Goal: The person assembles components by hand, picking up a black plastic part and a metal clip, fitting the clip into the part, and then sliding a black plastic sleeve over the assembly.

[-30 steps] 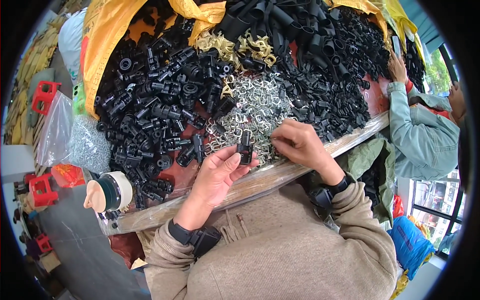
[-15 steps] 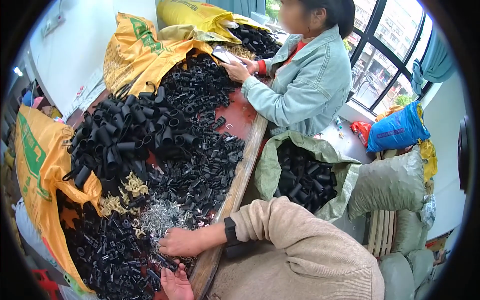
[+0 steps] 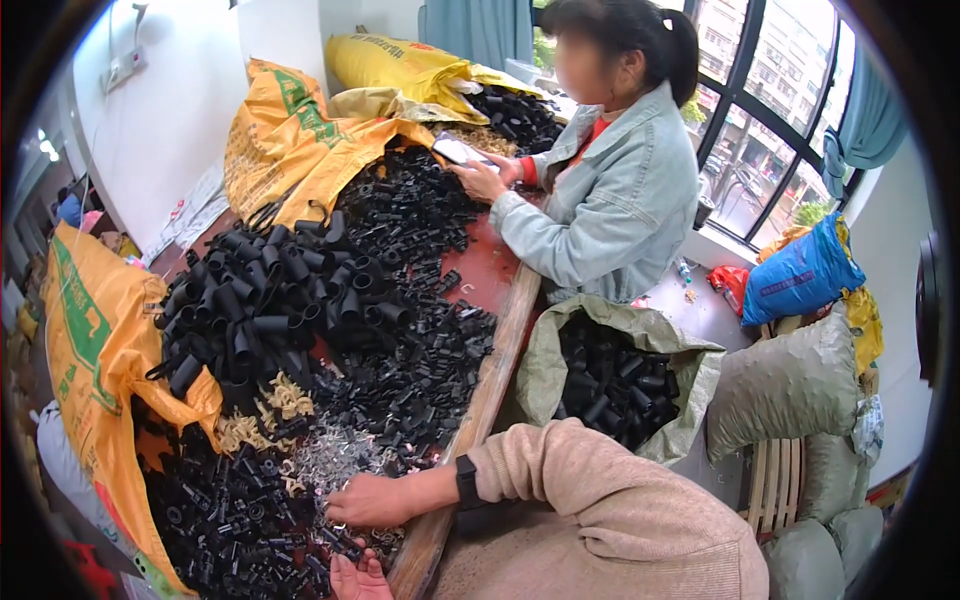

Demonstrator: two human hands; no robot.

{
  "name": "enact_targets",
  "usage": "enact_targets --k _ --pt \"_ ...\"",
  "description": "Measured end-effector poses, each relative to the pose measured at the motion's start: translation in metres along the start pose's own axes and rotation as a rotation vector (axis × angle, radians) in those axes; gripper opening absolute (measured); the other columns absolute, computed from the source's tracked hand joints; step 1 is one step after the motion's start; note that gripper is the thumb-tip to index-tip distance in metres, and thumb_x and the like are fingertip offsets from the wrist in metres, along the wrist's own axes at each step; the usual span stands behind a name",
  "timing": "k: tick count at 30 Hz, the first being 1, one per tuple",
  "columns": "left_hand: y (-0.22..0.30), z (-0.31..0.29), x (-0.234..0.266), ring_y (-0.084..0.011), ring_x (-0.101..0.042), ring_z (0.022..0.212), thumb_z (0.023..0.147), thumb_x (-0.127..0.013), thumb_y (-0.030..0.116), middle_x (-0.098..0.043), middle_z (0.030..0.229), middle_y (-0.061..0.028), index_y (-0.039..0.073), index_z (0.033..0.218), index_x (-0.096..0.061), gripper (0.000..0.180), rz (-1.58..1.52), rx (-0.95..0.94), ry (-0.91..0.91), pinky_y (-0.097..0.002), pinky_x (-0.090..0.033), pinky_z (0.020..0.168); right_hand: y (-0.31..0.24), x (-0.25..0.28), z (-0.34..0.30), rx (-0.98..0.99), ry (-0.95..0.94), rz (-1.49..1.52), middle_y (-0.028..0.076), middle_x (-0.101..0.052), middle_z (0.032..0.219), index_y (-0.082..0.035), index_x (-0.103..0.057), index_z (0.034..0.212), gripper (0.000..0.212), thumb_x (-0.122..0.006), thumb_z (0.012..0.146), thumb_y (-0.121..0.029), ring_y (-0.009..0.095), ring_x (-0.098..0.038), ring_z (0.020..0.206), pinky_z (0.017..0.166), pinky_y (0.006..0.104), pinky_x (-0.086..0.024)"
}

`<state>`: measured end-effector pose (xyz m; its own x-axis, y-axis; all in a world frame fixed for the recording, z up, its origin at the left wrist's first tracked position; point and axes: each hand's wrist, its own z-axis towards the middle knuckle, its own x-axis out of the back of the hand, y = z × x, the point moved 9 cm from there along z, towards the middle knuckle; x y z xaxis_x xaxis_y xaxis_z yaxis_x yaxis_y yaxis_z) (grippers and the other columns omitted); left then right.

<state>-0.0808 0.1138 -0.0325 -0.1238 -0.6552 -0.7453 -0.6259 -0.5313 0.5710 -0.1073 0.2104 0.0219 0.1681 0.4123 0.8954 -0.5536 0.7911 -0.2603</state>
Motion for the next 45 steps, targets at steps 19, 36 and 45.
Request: enact_targets --k 19,36,45 --pt "0.016 0.005 -0.014 -0.0165 -0.055 0.094 0.084 -0.053 0.016 -0.057 0.100 -0.0103 -0.002 0.109 -0.048 0.031 -0.031 -0.174 -0.128 -0.0276 -0.046 0.080 0.010 -0.005 -0.011 -0.646 -0.172 1.502 -0.003 -0.057 0.069 0.000 -0.061 0.090 0.017 -0.051 0.085 -0.012 -0.001 -0.040 0.055 0.045 0.0150 -0.031" --pt "0.009 0.003 -0.010 -0.0192 -0.059 0.087 0.084 -0.053 0.018 -0.058 0.098 -0.0133 -0.003 0.107 -0.048 0.031 -0.093 -0.053 -0.120 -0.0249 -0.049 0.075 -0.003 0.001 -0.015 -0.487 -0.037 1.469 -0.002 -0.052 0.071 0.000 -0.056 0.092 0.017 -0.055 0.083 -0.015 0.002 -0.042 0.059 0.051 0.0173 -0.035" --pt "0.005 0.004 -0.011 -0.0200 -0.059 0.087 0.084 -0.052 0.017 -0.058 0.098 -0.0129 -0.002 0.108 -0.048 0.031 -0.227 0.009 -0.133 -0.0222 -0.050 0.074 0.000 -0.013 -0.028 -0.545 -0.045 1.431 -0.004 -0.051 0.071 -0.002 -0.053 0.084 0.015 -0.053 0.085 -0.016 0.002 -0.040 0.059 0.051 0.0163 -0.033"
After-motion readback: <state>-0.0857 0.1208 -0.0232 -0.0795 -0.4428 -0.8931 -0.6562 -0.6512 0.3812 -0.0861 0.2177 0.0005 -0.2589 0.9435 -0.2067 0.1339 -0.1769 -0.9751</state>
